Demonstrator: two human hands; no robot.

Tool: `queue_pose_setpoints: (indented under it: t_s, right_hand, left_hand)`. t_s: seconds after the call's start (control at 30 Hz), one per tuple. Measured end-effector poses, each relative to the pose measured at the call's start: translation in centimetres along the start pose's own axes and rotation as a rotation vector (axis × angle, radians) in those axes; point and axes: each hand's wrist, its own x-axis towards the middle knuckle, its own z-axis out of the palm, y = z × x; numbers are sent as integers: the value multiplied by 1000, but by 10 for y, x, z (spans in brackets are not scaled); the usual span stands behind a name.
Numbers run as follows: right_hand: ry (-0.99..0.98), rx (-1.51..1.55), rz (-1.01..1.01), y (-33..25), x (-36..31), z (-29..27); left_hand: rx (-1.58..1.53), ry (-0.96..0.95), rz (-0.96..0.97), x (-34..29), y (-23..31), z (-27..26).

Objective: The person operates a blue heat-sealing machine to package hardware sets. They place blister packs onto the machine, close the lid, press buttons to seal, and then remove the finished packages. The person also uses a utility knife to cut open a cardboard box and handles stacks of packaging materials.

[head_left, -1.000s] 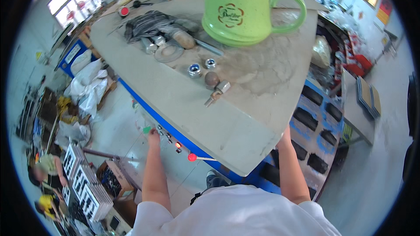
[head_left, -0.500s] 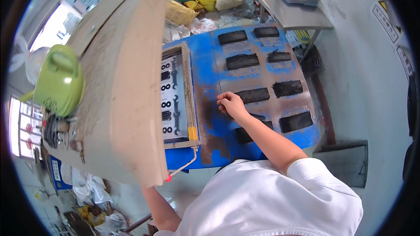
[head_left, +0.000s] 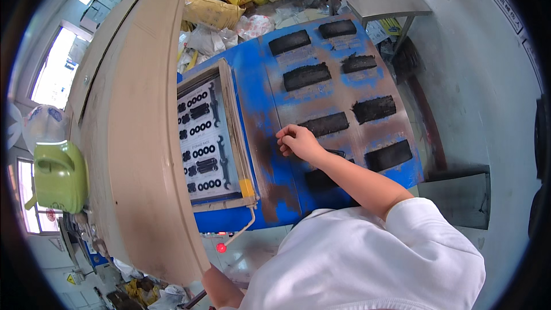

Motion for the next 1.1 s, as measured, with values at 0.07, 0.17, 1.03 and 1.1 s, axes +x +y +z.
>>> queue_pose_setpoints:
  t_s: [0.07, 0.17, 1.03, 1.1]
  right_hand:
    - [-3, -24, 3, -4, 12, -4]
    - [-44, -59, -1, -15, 32, 8]
    - [29, -100, -56, -35, 135, 56]
    - [47, -132, -130, -46, 109, 46]
  left_hand:
    - [84, -10, 376, -26, 44, 20]
    - [77, -416, 837, -140, 155, 77]
    - [773, -365, 1579, -328, 248, 333]
    - [843, -422, 1543, -320, 252, 348]
